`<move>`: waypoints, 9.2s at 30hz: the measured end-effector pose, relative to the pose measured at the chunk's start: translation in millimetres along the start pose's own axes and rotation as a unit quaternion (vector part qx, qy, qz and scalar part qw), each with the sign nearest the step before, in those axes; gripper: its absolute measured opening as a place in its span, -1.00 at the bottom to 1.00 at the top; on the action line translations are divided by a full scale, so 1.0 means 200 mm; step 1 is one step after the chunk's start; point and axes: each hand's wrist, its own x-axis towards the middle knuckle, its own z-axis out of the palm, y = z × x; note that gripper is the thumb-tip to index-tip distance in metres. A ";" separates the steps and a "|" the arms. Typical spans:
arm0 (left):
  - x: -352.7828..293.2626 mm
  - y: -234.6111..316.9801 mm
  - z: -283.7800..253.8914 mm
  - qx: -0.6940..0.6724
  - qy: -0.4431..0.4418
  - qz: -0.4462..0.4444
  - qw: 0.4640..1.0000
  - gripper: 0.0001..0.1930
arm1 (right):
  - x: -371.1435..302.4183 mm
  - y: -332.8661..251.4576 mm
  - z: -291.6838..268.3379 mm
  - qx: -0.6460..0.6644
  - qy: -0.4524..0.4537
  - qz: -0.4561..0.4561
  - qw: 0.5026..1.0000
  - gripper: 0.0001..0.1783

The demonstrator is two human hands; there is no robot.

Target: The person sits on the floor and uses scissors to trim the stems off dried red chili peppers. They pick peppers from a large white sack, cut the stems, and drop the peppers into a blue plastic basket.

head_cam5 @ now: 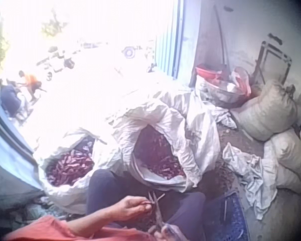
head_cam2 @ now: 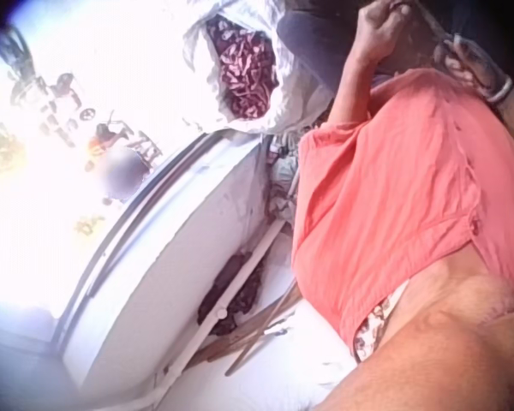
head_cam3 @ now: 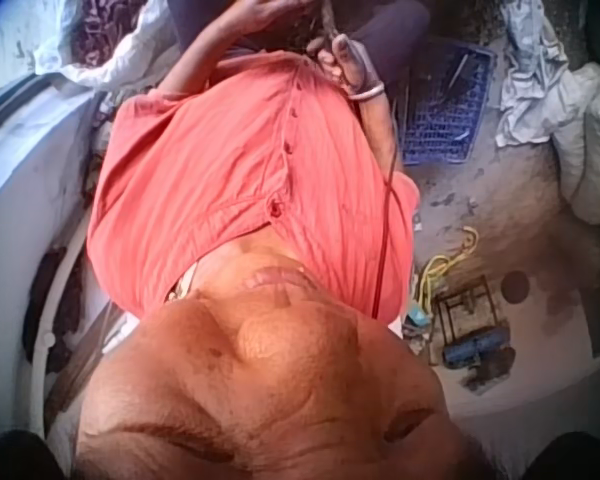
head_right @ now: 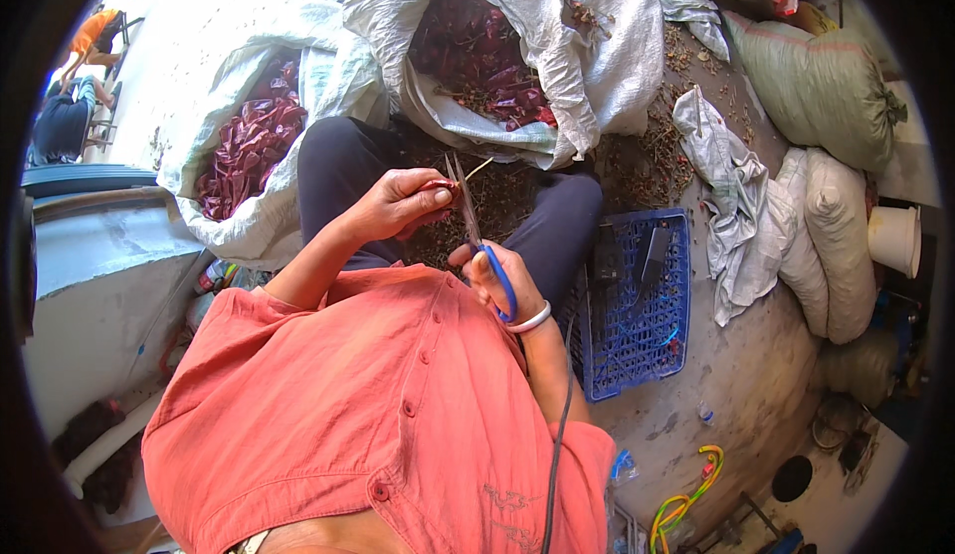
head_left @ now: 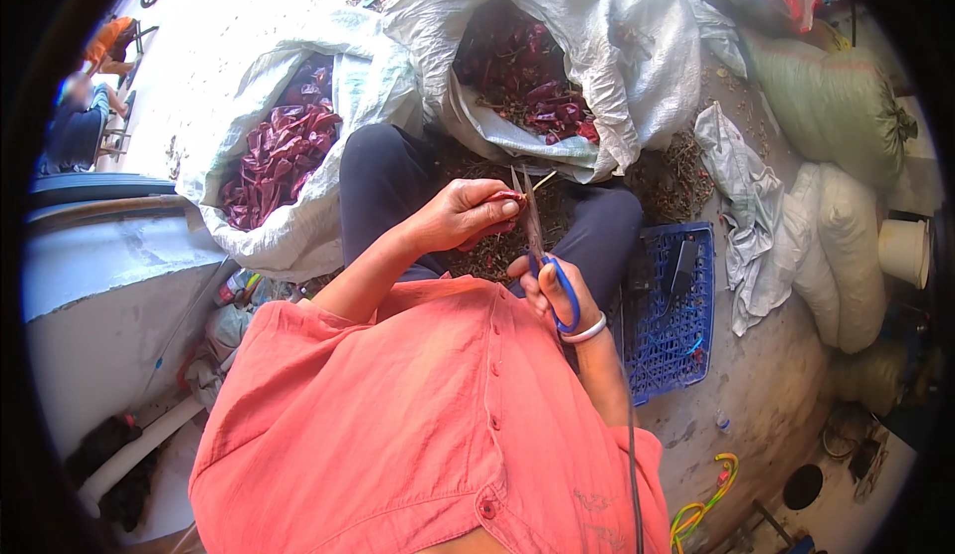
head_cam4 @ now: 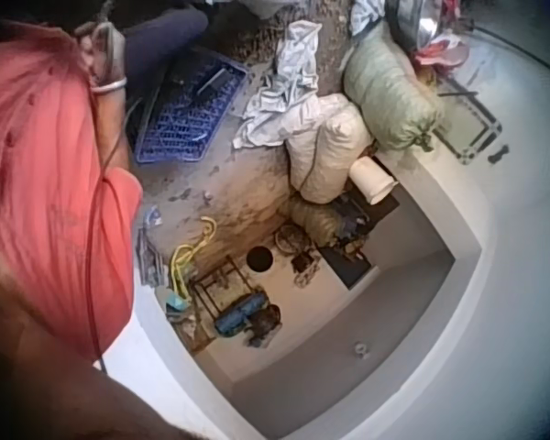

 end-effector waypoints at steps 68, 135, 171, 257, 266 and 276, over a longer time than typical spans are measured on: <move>0.16 -0.23 0.14 -0.490 0.122 -0.056 0.862 -0.71 | 0.27 0.03 0.05 0.270 0.157 0.044 0.949 -0.81; 0.09 0.09 -0.02 -0.009 -0.045 0.029 0.999 -0.83 | -0.01 -0.07 0.04 -0.128 0.111 -0.065 0.983 -0.46; 0.22 -0.32 -0.05 -0.021 -0.105 -0.099 0.989 -0.77 | 0.03 0.20 -0.01 -0.390 0.225 -0.016 0.893 -0.40; 0.03 0.11 0.01 -0.100 -0.016 0.020 0.995 -0.65 | -0.06 0.03 -0.02 -0.299 0.230 -0.076 0.923 -0.51; -0.02 0.14 -0.02 -0.039 -0.048 0.037 0.997 -0.58 | -0.08 -0.21 0.12 -0.460 0.236 -0.168 0.839 -0.43; -0.23 0.14 -0.63 0.134 0.299 0.089 0.941 -0.65 | -0.06 -0.05 0.05 -0.405 0.234 -0.115 0.876 -0.72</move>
